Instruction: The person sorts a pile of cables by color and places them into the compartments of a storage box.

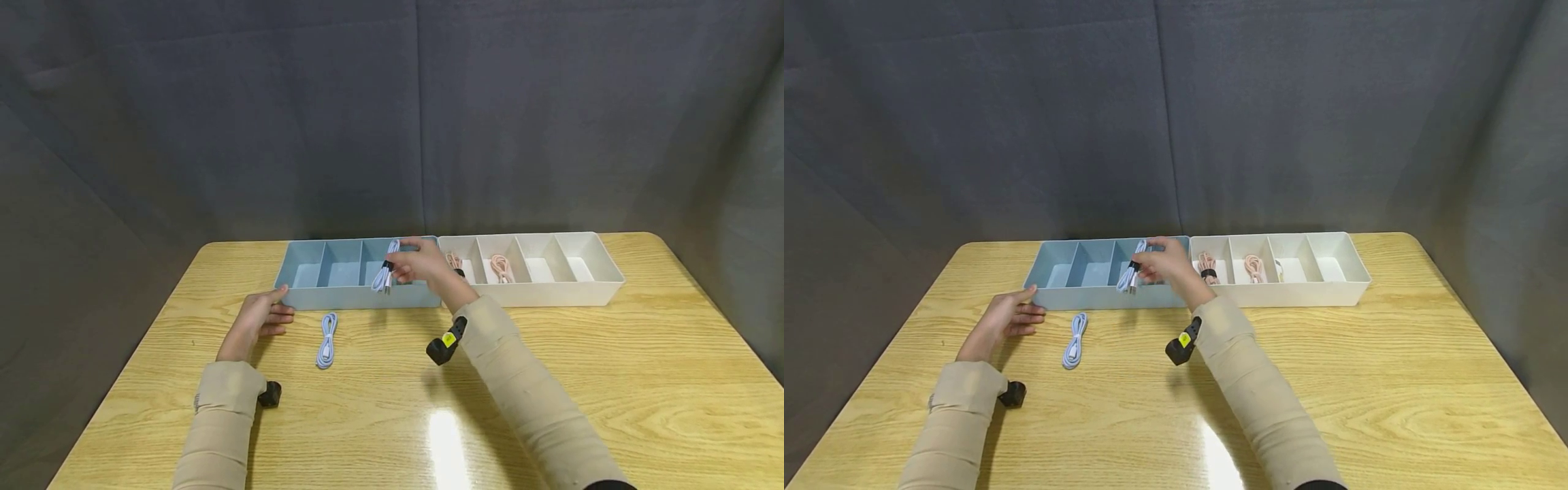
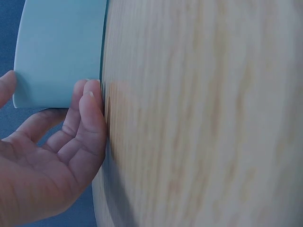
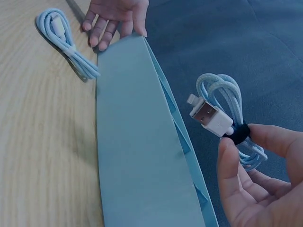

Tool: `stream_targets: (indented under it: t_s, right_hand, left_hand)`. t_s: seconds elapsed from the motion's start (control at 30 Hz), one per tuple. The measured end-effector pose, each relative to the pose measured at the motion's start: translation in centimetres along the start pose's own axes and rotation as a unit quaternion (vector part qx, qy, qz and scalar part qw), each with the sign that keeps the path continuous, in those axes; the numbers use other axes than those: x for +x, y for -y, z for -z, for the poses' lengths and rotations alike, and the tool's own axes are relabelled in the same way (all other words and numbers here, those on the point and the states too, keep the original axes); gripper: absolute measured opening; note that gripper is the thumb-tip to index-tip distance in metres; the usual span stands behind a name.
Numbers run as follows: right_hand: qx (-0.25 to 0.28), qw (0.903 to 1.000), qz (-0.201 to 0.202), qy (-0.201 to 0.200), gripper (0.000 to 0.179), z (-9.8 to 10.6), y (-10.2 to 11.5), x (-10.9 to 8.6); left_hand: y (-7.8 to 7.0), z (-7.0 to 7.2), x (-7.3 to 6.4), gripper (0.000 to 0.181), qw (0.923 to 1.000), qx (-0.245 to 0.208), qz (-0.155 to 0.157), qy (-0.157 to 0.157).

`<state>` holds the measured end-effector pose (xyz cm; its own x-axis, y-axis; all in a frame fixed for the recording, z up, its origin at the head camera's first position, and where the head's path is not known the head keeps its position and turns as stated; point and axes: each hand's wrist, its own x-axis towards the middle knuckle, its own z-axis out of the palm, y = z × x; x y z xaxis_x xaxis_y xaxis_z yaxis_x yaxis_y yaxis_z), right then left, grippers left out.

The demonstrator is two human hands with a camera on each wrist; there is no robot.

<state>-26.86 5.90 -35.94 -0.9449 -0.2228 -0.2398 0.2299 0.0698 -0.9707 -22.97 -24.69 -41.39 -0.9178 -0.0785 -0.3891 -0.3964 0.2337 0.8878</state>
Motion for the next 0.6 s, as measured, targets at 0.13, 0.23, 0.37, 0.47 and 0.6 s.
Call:
stream_targets:
  t_s: [0.13, 0.23, 0.37, 0.47, 0.6]
  right_hand:
    - [-0.001, 0.9998, 0.003, -0.019, 0.053, 0.1, 0.3, 0.5]
    - [0.003, 0.9996, 0.001, -0.030, 0.052, 0.1, 0.5, 0.9]
    - [0.010, 0.9991, -0.006, -0.040, 0.053, 0.1, 0.7, 1.2]
    - [0.008, 0.9989, -0.008, -0.046, 0.053, 0.1, 0.6, 1.4]
    - [0.017, 0.9987, -0.012, -0.047, 0.050, 0.1, 0.4, 1.7]
  left_hand:
    - [0.0, -0.1, 0.1, 0.063, 1.0000, -0.002, 0.000, -0.007]
    - [0.0, -0.1, 0.1, 0.062, 1.0000, -0.003, -0.002, -0.007]
    - [0.1, -0.1, 0.1, 0.061, 1.0000, -0.002, -0.005, -0.003]
    - [0.2, 0.0, 0.2, 0.062, 1.0000, 0.000, -0.009, -0.003]
    - [0.3, 0.1, 0.4, 0.065, 1.0000, -0.005, -0.006, -0.001]
